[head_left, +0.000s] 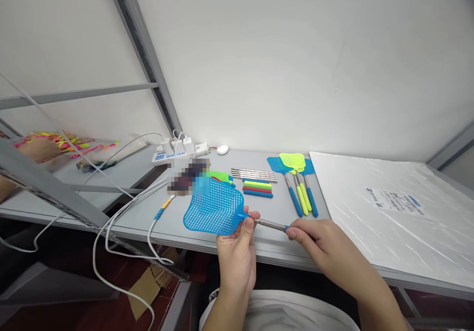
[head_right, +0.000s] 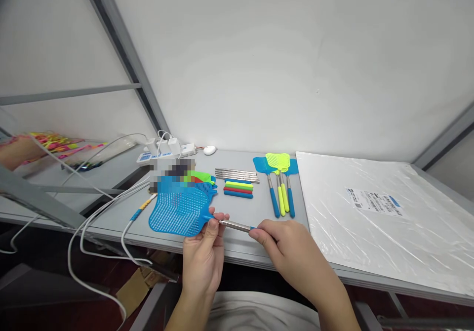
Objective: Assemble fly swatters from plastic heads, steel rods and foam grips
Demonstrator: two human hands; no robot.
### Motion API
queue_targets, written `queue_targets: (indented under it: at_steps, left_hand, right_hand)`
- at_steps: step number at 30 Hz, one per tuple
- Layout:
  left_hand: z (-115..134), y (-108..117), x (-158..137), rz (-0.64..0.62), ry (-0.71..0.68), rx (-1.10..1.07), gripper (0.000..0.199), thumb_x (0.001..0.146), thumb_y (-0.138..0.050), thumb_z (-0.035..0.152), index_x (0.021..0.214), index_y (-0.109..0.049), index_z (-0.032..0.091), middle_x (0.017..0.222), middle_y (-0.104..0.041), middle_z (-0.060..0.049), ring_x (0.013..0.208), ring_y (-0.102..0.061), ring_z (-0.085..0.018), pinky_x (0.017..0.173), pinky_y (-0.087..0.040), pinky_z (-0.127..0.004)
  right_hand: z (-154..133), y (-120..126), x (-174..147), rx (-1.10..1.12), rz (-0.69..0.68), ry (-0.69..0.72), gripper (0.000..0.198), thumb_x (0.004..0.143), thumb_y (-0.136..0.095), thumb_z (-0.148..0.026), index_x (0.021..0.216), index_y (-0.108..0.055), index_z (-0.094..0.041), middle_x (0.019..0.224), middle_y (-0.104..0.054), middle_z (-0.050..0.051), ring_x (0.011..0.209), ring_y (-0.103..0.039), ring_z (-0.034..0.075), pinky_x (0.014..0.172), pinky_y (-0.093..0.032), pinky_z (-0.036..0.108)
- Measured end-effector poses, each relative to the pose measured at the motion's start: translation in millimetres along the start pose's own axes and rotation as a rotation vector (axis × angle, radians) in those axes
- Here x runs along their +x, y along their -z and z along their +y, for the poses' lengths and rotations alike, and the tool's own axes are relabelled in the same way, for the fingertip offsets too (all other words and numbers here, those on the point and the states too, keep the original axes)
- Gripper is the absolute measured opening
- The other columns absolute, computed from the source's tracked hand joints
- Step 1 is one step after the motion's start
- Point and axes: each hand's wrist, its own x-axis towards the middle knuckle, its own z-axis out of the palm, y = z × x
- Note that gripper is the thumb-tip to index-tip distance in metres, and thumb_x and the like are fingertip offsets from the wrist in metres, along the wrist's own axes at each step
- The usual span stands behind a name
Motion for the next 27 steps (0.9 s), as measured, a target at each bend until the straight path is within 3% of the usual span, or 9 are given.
queue_targets:
  at_steps: [5,7,11,17,27]
  left_hand:
    - [0,-4,-2,-0.077,0.166,-0.088,0.022,0.075,-0.079,0.025,0.095,-0.074,0.02,0.094,-0.074,-0.005,0.088,-0.07,-0.018,0.082,-0.056,-0.031]
    - [2,-6,-3,-0.101,0.203,-0.117,0.021,0.079,-0.076,0.033,0.093,-0.074,0.019,0.098,-0.074,-0.008,0.09,-0.07,-0.019,0.08,-0.056,-0.031]
    - [6,-8,-3,-0.076,0.173,-0.159,0.044,0.081,-0.064,0.059,0.091,-0.075,0.017,0.1,-0.074,-0.01,0.089,-0.07,-0.021,0.083,-0.055,-0.034]
    - [2,-8,-3,-0.044,0.144,-0.075,0.035,0.085,-0.064,0.049,0.098,-0.074,0.018,0.109,-0.072,-0.009,0.093,-0.068,-0.019,0.087,-0.052,-0.031]
    - [7,-5,-1,-0.022,0.105,-0.014,0.035,0.085,-0.065,0.048,0.097,-0.075,0.016,0.108,-0.072,-0.01,0.093,-0.068,-0.019,0.085,-0.053,-0.03]
  right_hand:
    - [0,-5,2,-0.155,0.162,0.065,0.025,0.097,-0.047,-0.047,0.101,-0.063,-0.029,0.088,-0.068,0.0,0.078,-0.06,0.019,0.068,-0.04,0.031]
    - [-2,-10,3,-0.212,0.176,0.125,0.023,0.097,-0.047,-0.044,0.106,-0.063,-0.029,0.088,-0.068,0.001,0.078,-0.06,0.019,0.069,-0.04,0.032]
    - [-5,-14,4,-0.284,0.18,0.204,0.022,0.1,-0.044,-0.037,0.106,-0.062,-0.029,0.081,-0.063,0.001,0.075,-0.057,0.019,0.068,-0.038,0.032]
    - [-13,-21,5,-0.347,0.213,0.267,0.023,0.1,-0.043,-0.032,0.116,-0.058,-0.028,0.083,-0.061,0.002,0.076,-0.056,0.019,0.067,-0.036,0.032]
    - [-35,-32,18,-0.313,0.144,0.316,0.021,0.101,-0.039,-0.026,0.101,-0.06,-0.022,0.078,-0.064,0.001,0.067,-0.056,0.015,0.058,-0.03,0.028]
